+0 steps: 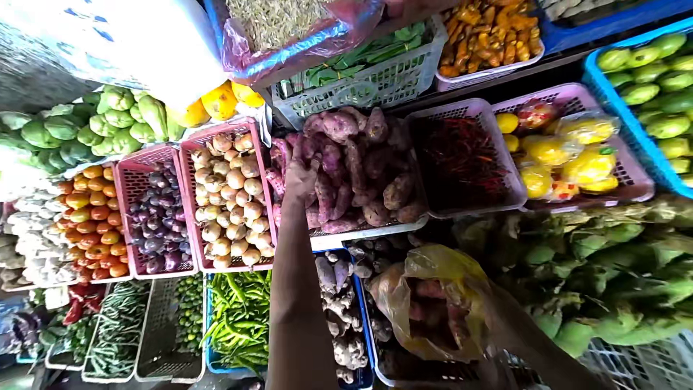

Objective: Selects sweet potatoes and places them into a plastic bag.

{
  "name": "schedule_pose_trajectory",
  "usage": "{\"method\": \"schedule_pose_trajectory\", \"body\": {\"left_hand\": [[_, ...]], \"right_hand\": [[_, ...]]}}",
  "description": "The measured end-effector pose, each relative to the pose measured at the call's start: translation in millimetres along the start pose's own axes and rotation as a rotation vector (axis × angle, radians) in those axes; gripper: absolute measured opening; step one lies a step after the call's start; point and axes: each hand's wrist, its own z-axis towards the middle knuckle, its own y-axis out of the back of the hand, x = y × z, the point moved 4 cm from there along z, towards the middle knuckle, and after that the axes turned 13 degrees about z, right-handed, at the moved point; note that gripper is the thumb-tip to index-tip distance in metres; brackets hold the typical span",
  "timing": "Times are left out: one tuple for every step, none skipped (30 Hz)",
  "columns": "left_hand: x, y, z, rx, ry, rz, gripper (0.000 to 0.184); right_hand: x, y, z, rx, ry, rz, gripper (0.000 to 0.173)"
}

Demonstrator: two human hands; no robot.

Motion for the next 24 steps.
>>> {"method": "schedule_pose_trajectory", "body": {"left_hand": [[10.5, -8.2, 13.6, 0.007, 0.011, 0.095, 0.071], [17.8, -13.1, 21.0, 0.010, 0.027, 0.193, 0.072], [21.2, -12.4, 25.8, 0.007, 0.047, 0.278, 0.072], [22.0, -7.9, 28.8, -0.012, 0.052, 0.341, 0.072], [19.0, -1.8, 27.3, -0.044, 0.038, 0.369, 0.071], [9.8, 4.0, 17.1, -0.076, 0.016, 0.347, 0.070], [-3.1, 7.7, -1.7, -0.099, -0.008, 0.265, 0.065], [-20.3, 8.7, -26.8, -0.082, -0.032, 0.138, 0.054], [-39.2, 3.9, -60.1, 0.016, -0.070, 0.008, 0.039], [-56.3, -8.7, -99.6, 0.209, -0.128, -0.127, 0.028], [-67.5, -32.0, -143.0, 0.494, -0.200, -0.236, 0.024], [-75.4, -66.3, -182.1, 0.802, -0.283, -0.271, 0.027], [-85.9, -104.0, -215.8, 1.012, -0.339, -0.235, 0.029], [-94.2, -140.7, -245.8, 1.155, -0.316, -0.206, 0.032], [-98.4, -173.0, -269.6, 1.213, -0.232, -0.181, 0.033], [-99.2, -195.9, -284.9, 1.190, -0.097, -0.122, 0.031], [-97.2, -208.5, -291.3, 1.152, 0.026, -0.020, 0.033], [-92.3, -216.3, -293.5, 1.117, 0.109, 0.094, 0.036], [-86.0, -222.6, -292.9, 1.090, 0.127, 0.225, 0.039], [-81.4, -227.6, -290.0, 1.035, 0.072, 0.325, 0.042], [-83.6, -230.6, -286.3, 0.974, -0.034, 0.389, 0.043], [-96.9, -226.8, -283.6, 0.942, -0.131, 0.432, 0.045], [-117.6, -216.5, -280.7, 0.969, -0.163, 0.464, 0.046], [-125.4, -209.2, -281.8, 0.943, -0.154, 0.446, 0.044]], "right_hand": [[1.4, 1.7, -1.0, -0.003, -0.002, 0.006, 0.043], [2.5, 3.6, -1.0, -0.002, -0.001, 0.007, 0.042], [4.9, 5.0, 0.5, 0.006, 0.008, 0.004, 0.042], [7.6, 6.0, 2.4, 0.029, 0.027, 0.000, 0.043], [11.1, 6.8, 2.7, 0.051, 0.045, -0.016, 0.044], [15.4, 8.1, -0.5, 0.064, 0.044, -0.039, 0.043], [21.1, 8.9, -2.2, 0.070, 0.032, -0.057, 0.043], [27.1, 9.3, -1.2, 0.076, 0.033, -0.066, 0.042], [32.0, 10.7, 0.8, 0.089, 0.047, -0.073, 0.043], [34.8, 13.0, 3.7, 0.098, 0.083, -0.063, 0.042], [32.6, 16.1, 7.4, 0.113, 0.152, -0.036, 0.040], [30.4, 17.1, 9.7, 0.124, 0.189, -0.002, 0.039], [29.8, 16.1, 9.8, 0.142, 0.184, 0.021, 0.039], [28.1, 14.3, 6.4, 0.162, 0.171, 0.025, 0.039], [25.4, 11.9, 1.3, 0.176, 0.173, 0.007, 0.039], [22.3, 9.3, -4.1, 0.181, 0.190, -0.037, 0.041], [19.7, 8.1, -8.2, 0.172, 0.213, -0.110, 0.044], [17.0, 9.7, -11.3, 0.152, 0.251, -0.204, 0.047], [16.5, 12.7, -15.6, 0.135, 0.288, -0.293, 0.050], [19.1, 16.1, -21.3, 0.123, 0.314, -0.358, 0.051], [28.4, 20.7, -30.8, 0.125, 0.312, -0.373, 0.049], [36.0, 24.4, -38.3, 0.126, 0.311, -0.355, 0.047], [37.0, 25.6, -37.9, 0.128, 0.308, -0.320, 0.045], [33.2, 25.2, -32.4, 0.138, 0.319, -0.302, 0.044]]}}
